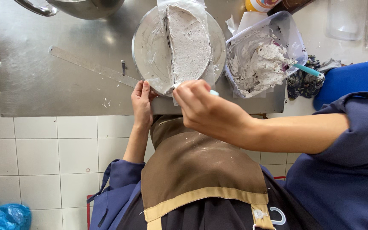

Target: The person spreads cream onto a cake layer with a small spatula and then places another cake layer on top.

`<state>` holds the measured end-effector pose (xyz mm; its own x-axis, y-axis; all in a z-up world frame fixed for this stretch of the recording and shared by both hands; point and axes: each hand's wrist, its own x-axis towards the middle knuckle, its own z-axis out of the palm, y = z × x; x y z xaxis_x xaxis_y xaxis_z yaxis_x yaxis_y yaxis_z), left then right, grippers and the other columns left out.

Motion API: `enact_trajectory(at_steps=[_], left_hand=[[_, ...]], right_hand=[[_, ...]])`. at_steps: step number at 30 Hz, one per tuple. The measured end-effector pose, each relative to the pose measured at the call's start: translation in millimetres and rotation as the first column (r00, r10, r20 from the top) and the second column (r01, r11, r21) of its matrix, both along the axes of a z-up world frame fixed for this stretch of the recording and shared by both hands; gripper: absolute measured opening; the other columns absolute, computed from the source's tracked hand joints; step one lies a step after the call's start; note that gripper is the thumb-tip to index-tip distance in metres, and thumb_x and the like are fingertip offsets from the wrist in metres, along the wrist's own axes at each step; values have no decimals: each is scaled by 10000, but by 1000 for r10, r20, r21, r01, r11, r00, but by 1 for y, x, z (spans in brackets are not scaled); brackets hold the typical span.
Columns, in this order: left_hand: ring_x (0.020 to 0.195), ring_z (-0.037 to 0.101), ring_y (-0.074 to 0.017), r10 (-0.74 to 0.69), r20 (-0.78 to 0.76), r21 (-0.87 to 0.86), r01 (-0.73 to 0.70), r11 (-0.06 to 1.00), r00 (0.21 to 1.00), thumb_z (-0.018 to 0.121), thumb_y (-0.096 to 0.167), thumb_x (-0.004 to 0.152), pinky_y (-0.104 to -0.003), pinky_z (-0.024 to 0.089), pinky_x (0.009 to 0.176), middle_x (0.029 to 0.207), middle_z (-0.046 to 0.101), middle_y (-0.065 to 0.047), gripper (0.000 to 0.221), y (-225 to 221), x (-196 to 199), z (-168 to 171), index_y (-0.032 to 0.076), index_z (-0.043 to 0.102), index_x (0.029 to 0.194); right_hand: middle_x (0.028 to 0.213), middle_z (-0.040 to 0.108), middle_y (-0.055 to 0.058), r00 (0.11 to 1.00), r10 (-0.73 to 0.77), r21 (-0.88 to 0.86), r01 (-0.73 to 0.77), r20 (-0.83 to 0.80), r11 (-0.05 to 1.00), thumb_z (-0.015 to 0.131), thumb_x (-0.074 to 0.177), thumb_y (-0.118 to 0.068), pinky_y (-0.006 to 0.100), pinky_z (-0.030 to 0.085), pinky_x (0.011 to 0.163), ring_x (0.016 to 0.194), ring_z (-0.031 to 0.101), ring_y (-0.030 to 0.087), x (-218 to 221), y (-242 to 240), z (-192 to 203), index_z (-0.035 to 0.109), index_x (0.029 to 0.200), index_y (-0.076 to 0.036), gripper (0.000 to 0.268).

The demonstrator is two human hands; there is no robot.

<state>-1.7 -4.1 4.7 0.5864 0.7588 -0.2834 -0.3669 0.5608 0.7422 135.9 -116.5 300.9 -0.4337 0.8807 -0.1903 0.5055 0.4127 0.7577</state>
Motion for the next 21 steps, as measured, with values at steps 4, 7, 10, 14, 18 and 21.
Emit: enact_trajectory(at_steps=[4, 7, 10, 14, 18, 21], left_hand=[[745, 576, -58, 9, 2, -9, -9, 1000, 1000, 562, 196, 1105, -244, 527, 722, 841, 621, 17, 186, 1, 0, -8, 30, 632, 1060], [737, 566, -56, 20, -2, -18, -20, 1000, 1000, 571, 193, 1105, -240, 518, 713, 833, 614, 18, 180, 2, 1, -8, 32, 633, 1058], [734, 589, -64, -3, -42, -5, 3, 1000, 999, 561, 202, 1085, -244, 524, 702, 840, 639, 10, 184, 5, -2, -4, 38, 626, 1033], [739, 579, -59, -18, -14, 2, 18, 1000, 1000, 564, 201, 1098, -245, 535, 730, 830, 617, 22, 182, 9, -2, -4, 42, 635, 1044], [743, 562, -52, -8, -40, 32, 9, 999, 999, 564, 198, 1109, -240, 520, 727, 840, 614, 25, 190, 14, -1, -5, 40, 644, 1040], [740, 564, -56, -10, -39, 16, 11, 1000, 999, 564, 194, 1103, -237, 510, 713, 837, 615, 24, 190, 19, -1, -3, 39, 640, 1026]], right_hand=[[739, 515, 22, 991, -79, -36, 75, -110, 996, 588, 790, -215, 304, 360, 705, 790, 510, 184, 5, -6, 4, 665, 671, -82, 194], [727, 515, 27, 995, -95, -26, 93, -44, 995, 592, 781, -234, 302, 356, 706, 783, 506, 187, 9, -9, 0, 672, 686, -84, 194], [730, 520, 25, 989, -147, -62, 146, -15, 987, 598, 773, -215, 308, 361, 696, 787, 508, 186, 13, -13, -5, 677, 673, -76, 189], [765, 536, 24, 971, -226, -183, 236, 76, 954, 641, 791, -167, 302, 373, 682, 816, 520, 181, 24, -18, -8, 673, 642, -118, 160], [809, 608, -6, 923, -374, -213, 385, 93, 898, 676, 806, -208, 298, 425, 729, 844, 573, 158, 43, -26, 5, 721, 787, -146, 78], [800, 637, -28, 892, -446, -205, 423, -78, 882, 687, 833, -230, 291, 438, 715, 839, 616, 142, 56, -35, 29, 742, 964, -168, 155]])
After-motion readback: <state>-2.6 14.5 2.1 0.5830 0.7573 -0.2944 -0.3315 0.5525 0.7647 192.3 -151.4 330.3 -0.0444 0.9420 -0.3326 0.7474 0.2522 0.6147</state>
